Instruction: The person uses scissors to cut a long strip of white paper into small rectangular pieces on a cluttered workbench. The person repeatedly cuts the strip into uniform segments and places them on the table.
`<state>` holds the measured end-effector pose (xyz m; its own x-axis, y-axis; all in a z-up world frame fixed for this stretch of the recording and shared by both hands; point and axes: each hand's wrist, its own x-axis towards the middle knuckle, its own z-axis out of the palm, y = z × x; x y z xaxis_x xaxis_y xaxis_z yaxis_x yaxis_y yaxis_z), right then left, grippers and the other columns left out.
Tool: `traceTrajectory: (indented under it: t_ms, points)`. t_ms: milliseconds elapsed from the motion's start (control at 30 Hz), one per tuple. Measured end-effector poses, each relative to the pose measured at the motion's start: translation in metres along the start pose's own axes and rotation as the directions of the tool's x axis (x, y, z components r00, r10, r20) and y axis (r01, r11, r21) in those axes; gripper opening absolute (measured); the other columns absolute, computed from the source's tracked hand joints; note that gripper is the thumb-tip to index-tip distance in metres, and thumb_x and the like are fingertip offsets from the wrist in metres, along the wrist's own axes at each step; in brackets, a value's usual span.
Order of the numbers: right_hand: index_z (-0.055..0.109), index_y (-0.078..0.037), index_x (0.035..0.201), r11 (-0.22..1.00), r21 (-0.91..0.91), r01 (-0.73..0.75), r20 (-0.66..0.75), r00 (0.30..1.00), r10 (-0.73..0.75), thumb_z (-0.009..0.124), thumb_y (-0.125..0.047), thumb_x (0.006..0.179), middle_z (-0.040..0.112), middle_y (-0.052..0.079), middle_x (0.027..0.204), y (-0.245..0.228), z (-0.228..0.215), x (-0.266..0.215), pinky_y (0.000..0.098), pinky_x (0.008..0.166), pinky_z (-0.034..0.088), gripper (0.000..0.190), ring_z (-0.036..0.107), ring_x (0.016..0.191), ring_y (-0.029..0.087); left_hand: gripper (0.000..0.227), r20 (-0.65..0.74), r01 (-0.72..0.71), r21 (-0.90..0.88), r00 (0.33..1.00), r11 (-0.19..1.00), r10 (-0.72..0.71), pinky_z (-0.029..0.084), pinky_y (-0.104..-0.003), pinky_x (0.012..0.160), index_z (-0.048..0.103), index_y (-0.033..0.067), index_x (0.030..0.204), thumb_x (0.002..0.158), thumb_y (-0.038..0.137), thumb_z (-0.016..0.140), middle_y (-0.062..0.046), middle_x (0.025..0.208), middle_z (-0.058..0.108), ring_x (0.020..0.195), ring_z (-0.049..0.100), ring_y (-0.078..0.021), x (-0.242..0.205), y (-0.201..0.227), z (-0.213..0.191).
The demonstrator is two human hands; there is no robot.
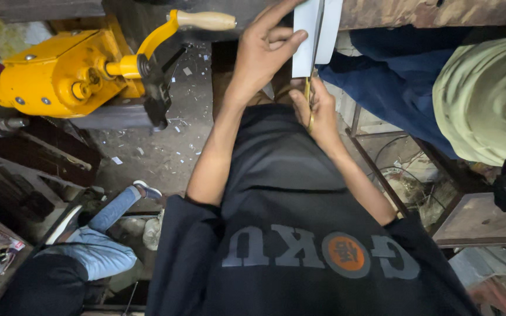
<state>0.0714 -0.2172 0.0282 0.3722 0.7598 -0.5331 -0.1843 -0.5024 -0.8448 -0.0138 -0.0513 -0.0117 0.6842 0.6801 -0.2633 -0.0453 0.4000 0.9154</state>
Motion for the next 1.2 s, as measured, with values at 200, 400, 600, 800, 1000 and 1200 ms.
traceTrajectory:
  t_ms: [200,400,600,800,1000,1200]
  points:
    - [0.058,0.000,0.119,0.999,0.046,-0.029,0.015,0.999,0.028,0.063,-0.018,0.108,0.055,-0.003,0.067,0.001,-0.003,-0.011,0.0215,0.048,0.037,0.022,0.048,0.053,0.004,0.049,-0.067,-0.060,0.006,0.996,0.998,0.060,0.064,-0.031,0.096,0.059,0.0035,0.146,0.101,-0.005,0.079,-0.010,0.154,0.051,0.115,0.076,-0.0185,0.024,0.010,0.006]
    - [0.054,-0.002,0.133,0.988,0.154,0.016,0.020,1.000,-0.020,0.054,-0.016,0.109,0.052,-0.005,0.069,-0.002,-0.005,-0.011,0.0205,0.051,0.036,0.027,0.046,0.056,0.003,0.053,-0.007,-0.019,0.075,1.000,0.997,0.020,0.064,-0.027,0.096,0.059,0.0130,0.148,0.101,-0.004,0.075,-0.010,0.158,0.050,0.114,0.075,-0.0167,0.014,0.036,0.010]
    - [0.059,0.000,0.128,0.999,-0.029,0.013,-0.022,1.000,-0.013,0.063,-0.014,0.106,0.054,-0.004,0.070,-0.003,-0.005,-0.004,0.0213,0.050,0.035,0.026,0.045,0.057,0.002,0.053,-0.010,-0.006,0.071,1.000,0.997,0.006,0.065,-0.028,0.098,0.060,0.0149,0.148,0.100,-0.003,0.075,-0.011,0.157,0.050,0.114,0.075,-0.0174,0.012,0.048,0.014]
    - [0.060,0.001,0.117,0.994,0.101,-0.051,-0.021,0.998,0.053,0.067,-0.015,0.104,0.055,-0.004,0.069,0.005,-0.001,-0.004,0.0211,0.046,0.033,0.021,0.045,0.054,0.002,0.052,-0.014,-0.006,0.094,1.000,0.996,0.008,0.066,-0.029,0.097,0.060,0.0151,0.147,0.100,-0.002,0.075,-0.012,0.157,0.050,0.115,0.076,-0.0177,0.008,0.045,0.013]
    - [0.054,-0.001,0.139,0.994,0.112,-0.003,0.025,1.000,0.000,0.055,-0.014,0.108,0.056,-0.004,0.076,0.007,-0.006,-0.006,0.0194,0.052,0.034,0.034,0.046,0.059,0.002,0.053,-0.026,0.019,0.043,0.999,0.999,-0.018,0.063,-0.028,0.095,0.059,0.0123,0.147,0.098,-0.004,0.074,-0.012,0.157,0.049,0.113,0.075,-0.0174,0.000,0.041,0.012]
    - [0.054,0.000,0.141,0.991,0.130,-0.018,0.012,1.000,0.016,0.055,-0.021,0.109,0.060,-0.003,0.083,0.005,-0.007,0.003,0.0192,0.054,0.035,0.038,0.046,0.063,0.002,0.053,-0.019,0.043,0.012,0.999,0.999,-0.043,0.064,-0.027,0.094,0.059,0.0116,0.146,0.098,-0.005,0.074,-0.012,0.156,0.051,0.113,0.074,-0.0162,-0.006,0.037,0.014]
